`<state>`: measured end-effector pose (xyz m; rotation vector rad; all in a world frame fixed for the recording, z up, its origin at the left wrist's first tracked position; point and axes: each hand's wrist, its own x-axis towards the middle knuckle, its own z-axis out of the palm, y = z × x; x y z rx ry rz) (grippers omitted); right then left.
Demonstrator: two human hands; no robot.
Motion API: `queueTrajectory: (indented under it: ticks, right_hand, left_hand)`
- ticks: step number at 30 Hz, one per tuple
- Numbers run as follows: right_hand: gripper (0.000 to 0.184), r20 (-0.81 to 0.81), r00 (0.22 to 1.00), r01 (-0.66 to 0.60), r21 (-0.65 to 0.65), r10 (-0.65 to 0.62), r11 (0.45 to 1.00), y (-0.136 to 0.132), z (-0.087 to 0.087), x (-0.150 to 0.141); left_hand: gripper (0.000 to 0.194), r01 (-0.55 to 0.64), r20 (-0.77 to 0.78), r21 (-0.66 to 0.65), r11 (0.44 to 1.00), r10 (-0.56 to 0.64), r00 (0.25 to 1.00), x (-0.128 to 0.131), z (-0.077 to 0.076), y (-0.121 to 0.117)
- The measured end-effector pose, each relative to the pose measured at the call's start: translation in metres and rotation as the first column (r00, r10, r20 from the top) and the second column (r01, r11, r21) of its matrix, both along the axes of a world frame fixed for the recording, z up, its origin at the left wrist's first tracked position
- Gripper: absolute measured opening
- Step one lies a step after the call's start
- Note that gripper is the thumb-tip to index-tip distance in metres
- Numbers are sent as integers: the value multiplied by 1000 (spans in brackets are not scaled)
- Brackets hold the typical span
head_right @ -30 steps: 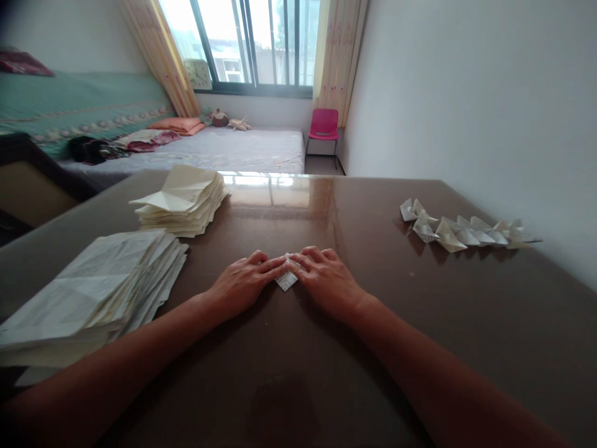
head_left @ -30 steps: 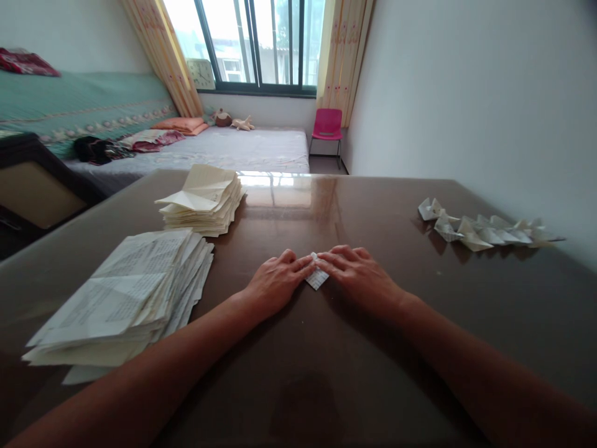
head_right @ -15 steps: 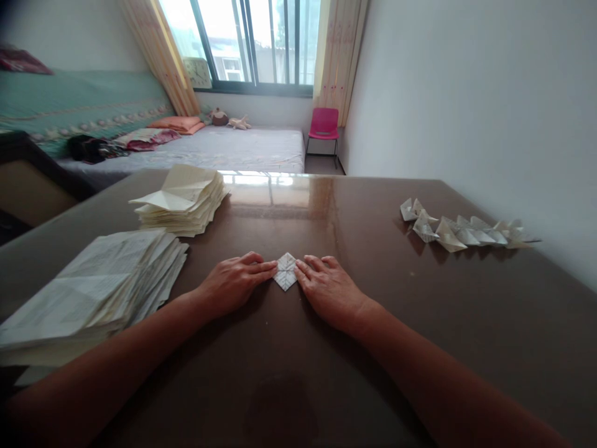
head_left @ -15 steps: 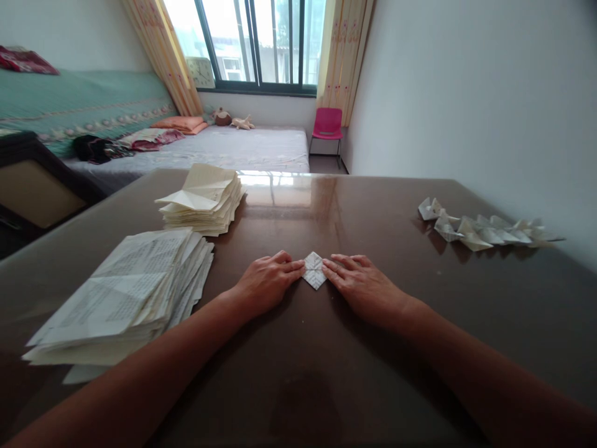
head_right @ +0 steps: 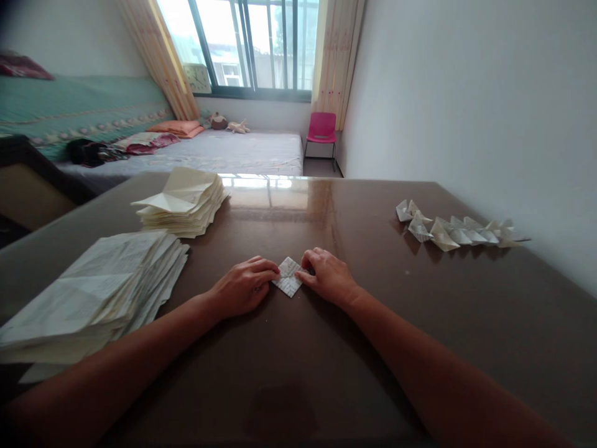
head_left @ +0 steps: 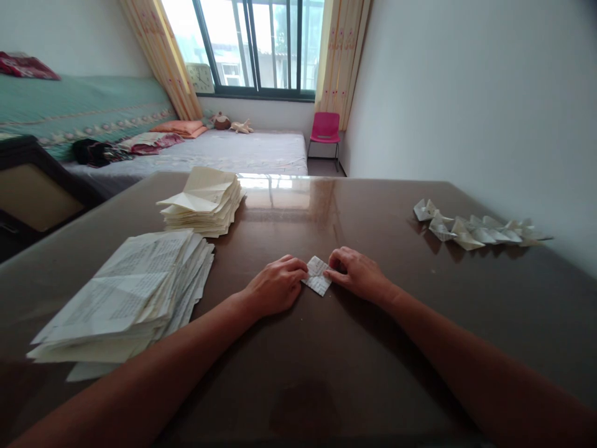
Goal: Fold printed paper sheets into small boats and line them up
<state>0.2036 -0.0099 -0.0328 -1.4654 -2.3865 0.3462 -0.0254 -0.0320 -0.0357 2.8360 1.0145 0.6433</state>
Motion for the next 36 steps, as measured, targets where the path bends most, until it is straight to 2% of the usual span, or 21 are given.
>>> queueTrajectory:
  ticks: [4, 7, 12, 17, 19, 21, 26, 29, 31, 33, 36]
  right_hand:
    - [13, -151, 988, -52, -40, 46, 998, -1, 2, 1]
    - [10, -285, 956, -114, -132, 73, 985, -1, 3, 1]
    - [14, -475, 879, -147, -205, 34, 968, -4, 4, -3]
    - [22, -584, 808, -173, -109, 77, 979, -12, 6, -11]
    - [23, -588, 801, -179, -58, 111, 982, -15, 7, -13]
    - [25, -590, 799, -175, -41, 118, 984, -15, 8, -14]
    - [32, -486, 871, -113, -62, 69, 992, -9, 1, -10]
    - [18, -392, 914, -99, 40, 107, 994, -6, -1, -9]
    - [10, -259, 954, -107, 170, 149, 980, -8, 1, -8]
    - [7, -57, 984, -145, 289, 168, 946, -11, 5, -8]
    - [10, 208, 968, -210, 386, 138, 898, -15, 11, -9]
  left_hand:
    - [29, 13, -5, -14, 1000, -13, 1000, 1, 0, -4]
    - [29, 15, 28, -17, 1000, -14, 1000, 2, -1, -6]
    - [28, -17, 94, -45, 999, 21, 995, 4, 0, -8]
    - [34, -182, 158, -12, 983, 181, 971, 8, 4, -6]
    - [28, -162, 163, -11, 987, 162, 973, 7, 6, -4]
    - [21, -135, 197, -63, 989, 145, 970, 6, 7, -1]
    - [15, -183, 404, -266, 946, 282, 870, 5, 3, 5]
    - [10, -171, 429, -328, 929, 308, 849, 6, -2, 7]
    - [9, -153, 372, -304, 940, 265, 889, 7, -4, 7]
    - [18, -159, 294, -205, 966, 216, 931, 7, -3, 6]
    - [26, -176, 184, -27, 984, 178, 967, 7, -1, 5]
